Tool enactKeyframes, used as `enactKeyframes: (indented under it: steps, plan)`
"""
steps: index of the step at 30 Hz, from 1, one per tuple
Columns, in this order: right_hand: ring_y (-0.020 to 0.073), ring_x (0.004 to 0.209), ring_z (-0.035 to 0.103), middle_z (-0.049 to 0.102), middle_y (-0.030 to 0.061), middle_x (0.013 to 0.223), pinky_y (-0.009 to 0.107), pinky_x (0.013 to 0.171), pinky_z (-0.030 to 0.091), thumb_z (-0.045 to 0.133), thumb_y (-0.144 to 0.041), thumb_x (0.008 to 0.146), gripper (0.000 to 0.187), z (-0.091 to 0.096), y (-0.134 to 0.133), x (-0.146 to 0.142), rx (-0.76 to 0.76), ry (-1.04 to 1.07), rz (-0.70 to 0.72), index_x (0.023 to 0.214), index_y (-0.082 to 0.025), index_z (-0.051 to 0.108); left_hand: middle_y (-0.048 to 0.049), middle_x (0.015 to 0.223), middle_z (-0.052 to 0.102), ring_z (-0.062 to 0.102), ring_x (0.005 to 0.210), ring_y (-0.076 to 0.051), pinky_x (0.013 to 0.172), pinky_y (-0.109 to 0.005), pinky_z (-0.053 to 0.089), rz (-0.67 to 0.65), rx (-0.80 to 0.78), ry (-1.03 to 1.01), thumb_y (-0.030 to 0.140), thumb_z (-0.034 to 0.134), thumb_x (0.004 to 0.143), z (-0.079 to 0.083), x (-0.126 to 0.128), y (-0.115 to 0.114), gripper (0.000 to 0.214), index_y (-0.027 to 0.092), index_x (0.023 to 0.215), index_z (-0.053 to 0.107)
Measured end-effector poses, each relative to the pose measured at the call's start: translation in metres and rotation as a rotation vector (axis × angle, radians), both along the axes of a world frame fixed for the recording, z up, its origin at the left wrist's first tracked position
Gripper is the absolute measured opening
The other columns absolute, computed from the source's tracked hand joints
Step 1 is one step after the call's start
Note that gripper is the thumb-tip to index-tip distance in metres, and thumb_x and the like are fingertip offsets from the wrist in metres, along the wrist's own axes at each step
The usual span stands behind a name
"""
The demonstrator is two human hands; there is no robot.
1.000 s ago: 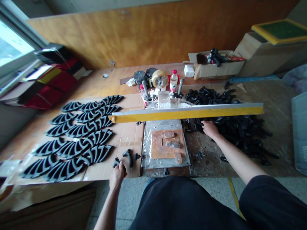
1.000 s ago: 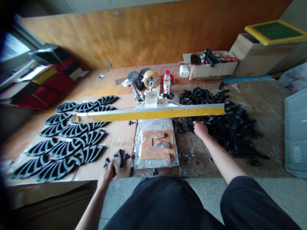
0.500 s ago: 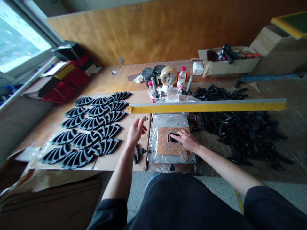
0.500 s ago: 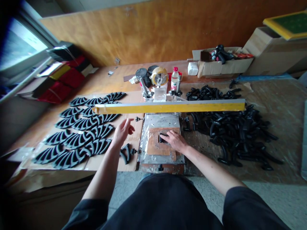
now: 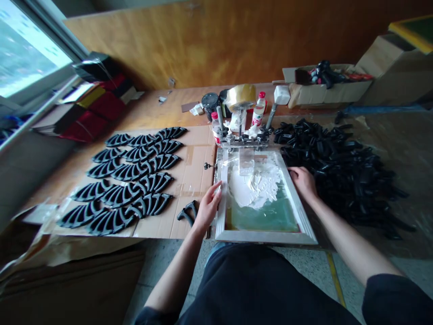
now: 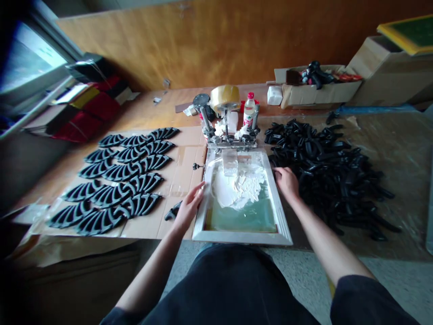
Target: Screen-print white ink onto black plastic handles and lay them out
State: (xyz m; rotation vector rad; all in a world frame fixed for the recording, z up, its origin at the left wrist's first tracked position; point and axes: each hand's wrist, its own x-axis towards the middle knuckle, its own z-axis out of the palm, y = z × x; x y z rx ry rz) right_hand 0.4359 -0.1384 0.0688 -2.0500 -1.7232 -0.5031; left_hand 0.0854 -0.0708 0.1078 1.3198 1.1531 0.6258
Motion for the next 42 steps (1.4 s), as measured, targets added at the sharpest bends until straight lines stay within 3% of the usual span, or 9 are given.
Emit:
enactKeyframes:
  steps: [5,8,12,19,24,27,32,37,42]
  plan:
    - [0.0280,0.109,0.056,0.052,0.0165,0.130,0.040,0.088,0.050,0.072,-0.032,0.077,0.057,0.037,0.054,-0.047,-0.017,0.199,0.158,0.128,-0.014,0.054,0.0080,0.057,0.046,0.039,0.046,-0.007,0.047,-0.018,0.030,-0.010,-0.022,0.168,0.045,0.059,0.082,-0.053,0.004,0.000,0.070,0.023,0.145,0.037]
    - [0.0275,0.104,0.056,0.062,0.0125,0.113,0.038,0.084,0.048,0.074,-0.028,0.075,0.043,0.049,0.076,-0.093,-0.205,0.202,0.266,0.114,-0.017,0.059,0.0072,0.058,0.050,0.042,0.047,-0.007,0.049,-0.019,0.033,-0.028,-0.032,0.240,0.045,0.060,0.082,-0.060,0.006,0.007,0.065,0.025,0.141,0.043]
    - [0.0207,0.085,0.059,0.066,0.0051,0.085,0.029,0.072,0.044,0.061,-0.020,0.084,0.003,0.041,0.055,-0.116,-0.422,0.213,0.414,0.086,-0.019,0.063,0.0046,0.063,0.055,0.045,0.050,-0.009,0.050,-0.020,0.035,-0.027,-0.046,0.251,0.046,0.059,0.081,-0.061,0.003,0.008,0.061,0.024,0.137,0.049]
    - [0.0157,0.080,0.059,0.067,0.0006,0.083,0.025,0.069,0.041,0.052,-0.003,0.075,0.026,0.047,0.012,-0.096,-0.556,0.150,0.860,0.085,-0.022,0.067,0.0045,0.065,0.054,0.046,0.051,-0.009,0.051,-0.020,0.036,-0.011,-0.062,0.238,0.049,0.058,0.081,-0.060,0.004,0.005,0.061,0.022,0.136,0.050]
    - [0.0172,0.086,0.061,0.069,0.0023,0.092,0.026,0.070,0.044,0.051,-0.006,0.079,0.027,0.043,0.016,-0.105,-0.408,0.178,0.712,0.092,-0.021,0.069,0.0050,0.063,0.053,0.045,0.051,-0.009,0.051,-0.020,0.036,-0.018,-0.055,0.245,0.049,0.058,0.080,-0.054,0.003,0.006,0.064,0.021,0.137,0.048]
    - [0.0172,0.090,0.062,0.068,0.0067,0.106,0.027,0.074,0.046,0.047,-0.003,0.081,0.034,0.027,-0.002,-0.110,-0.334,0.150,0.784,0.104,-0.018,0.067,0.0052,0.062,0.052,0.044,0.051,-0.009,0.051,-0.020,0.034,-0.025,-0.053,0.237,0.050,0.057,0.081,-0.053,0.003,0.005,0.065,0.021,0.139,0.046]
    - [0.0154,0.081,0.064,0.070,0.0017,0.093,0.024,0.070,0.047,0.058,-0.021,0.086,0.021,0.032,0.007,-0.106,-0.375,0.267,0.698,0.105,-0.024,0.068,0.0061,0.061,0.048,0.041,0.050,-0.008,0.048,-0.019,0.031,-0.029,-0.085,0.207,0.049,0.055,0.082,-0.048,0.003,0.004,0.065,0.022,0.140,0.044]
    - [0.0172,0.081,0.063,0.068,0.0022,0.102,0.027,0.072,0.047,0.065,-0.032,0.085,0.052,0.071,0.076,-0.087,-0.266,0.318,0.358,0.135,-0.030,0.052,0.0078,0.058,0.044,0.039,0.047,-0.007,0.046,-0.018,0.032,-0.076,-0.121,0.072,0.047,0.059,0.082,-0.014,-0.002,0.006,0.069,0.025,0.144,0.038]
    - [0.0143,0.067,0.060,0.069,0.0046,0.088,0.028,0.069,0.048,0.049,-0.034,0.092,0.039,0.082,0.084,0.001,0.020,0.524,0.065,0.126,-0.016,0.058,0.0005,0.068,0.058,0.051,0.052,-0.011,0.047,-0.021,0.040,0.016,-0.159,-0.209,0.060,0.043,0.088,0.037,0.005,0.012,0.052,0.022,0.121,0.059]
